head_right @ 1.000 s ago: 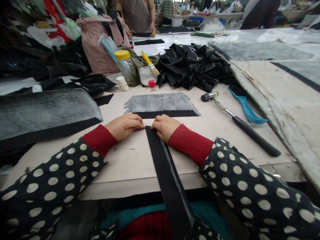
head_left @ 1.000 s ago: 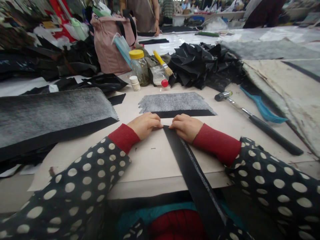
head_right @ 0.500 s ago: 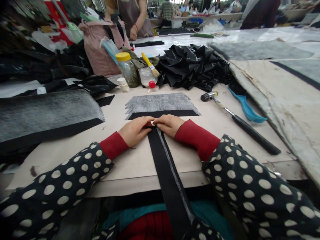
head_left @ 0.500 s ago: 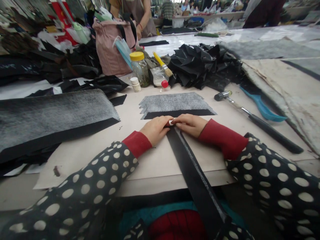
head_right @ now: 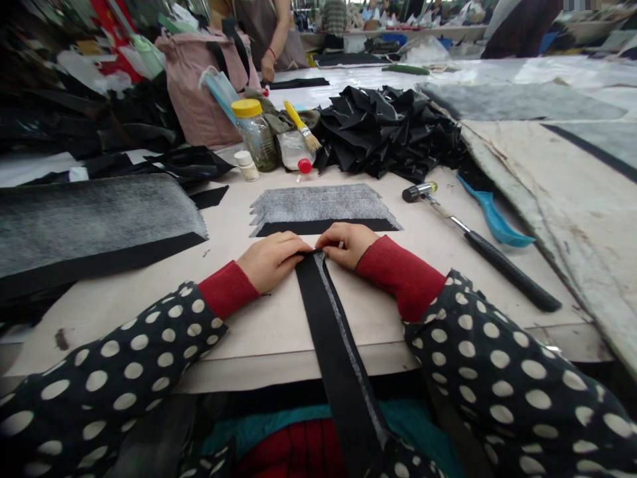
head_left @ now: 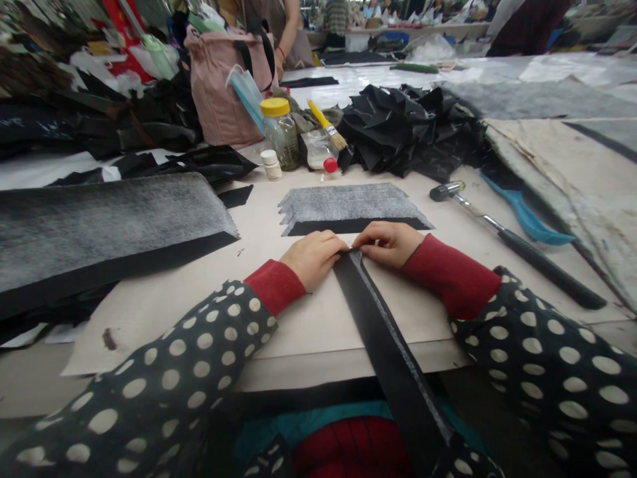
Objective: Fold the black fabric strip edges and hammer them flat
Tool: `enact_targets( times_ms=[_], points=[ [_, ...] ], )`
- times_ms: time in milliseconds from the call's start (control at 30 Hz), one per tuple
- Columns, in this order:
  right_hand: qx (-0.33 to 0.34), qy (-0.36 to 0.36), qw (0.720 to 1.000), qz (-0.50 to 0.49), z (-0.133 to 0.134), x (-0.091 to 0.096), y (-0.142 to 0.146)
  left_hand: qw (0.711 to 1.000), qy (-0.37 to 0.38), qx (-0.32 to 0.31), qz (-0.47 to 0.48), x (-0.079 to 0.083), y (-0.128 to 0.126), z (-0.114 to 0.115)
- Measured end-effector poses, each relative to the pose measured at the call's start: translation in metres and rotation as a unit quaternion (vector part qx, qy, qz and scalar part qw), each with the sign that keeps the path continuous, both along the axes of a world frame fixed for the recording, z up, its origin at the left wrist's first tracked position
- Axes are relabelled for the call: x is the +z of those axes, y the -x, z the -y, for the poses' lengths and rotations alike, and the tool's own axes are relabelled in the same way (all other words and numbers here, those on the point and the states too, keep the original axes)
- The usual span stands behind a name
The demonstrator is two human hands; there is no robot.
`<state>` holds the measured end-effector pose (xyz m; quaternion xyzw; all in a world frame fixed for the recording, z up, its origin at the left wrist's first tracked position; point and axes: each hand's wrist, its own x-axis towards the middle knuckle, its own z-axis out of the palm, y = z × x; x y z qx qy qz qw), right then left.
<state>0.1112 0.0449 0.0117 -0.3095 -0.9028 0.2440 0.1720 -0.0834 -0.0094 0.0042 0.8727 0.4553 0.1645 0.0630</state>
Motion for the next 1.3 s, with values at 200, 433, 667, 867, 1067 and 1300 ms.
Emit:
enact_targets(
  times_ms=[200, 433, 667, 867, 1067, 1300],
  points=[
    [0.044, -0.094, 0.993, 0.054, 0.001, 0.004, -0.001, 0.999, -0.019, -0.001, -0.051, 0.003, -0.003, 0.003],
    [0.053, -0.185, 0.961, 0.198, 0.012, 0.01, 0.01, 0.988, -0.033, -0.03, -0.146, 0.01, -0.007, 0.005],
    [0.017, -0.143, 0.977, 0.156, 0.012, 0.005, 0.009, 0.987, 0.001, -0.043, -0.154, 0.019, -0.012, -0.005],
    [-0.077, 0.012, 0.995, 0.065, 0.008, 0.001, -0.007, 0.999, 0.005, -0.008, -0.037, 0.005, -0.007, -0.009],
    [-0.077, 0.078, 0.991, 0.076, 0.018, 0.002, -0.004, 0.998, 0.018, -0.027, 0.045, -0.004, -0.002, -0.015],
    [-0.075, 0.101, 0.992, -0.001, 0.018, -0.002, -0.004, 0.994, 0.04, -0.005, 0.102, -0.006, -0.002, -0.017]
  ],
)
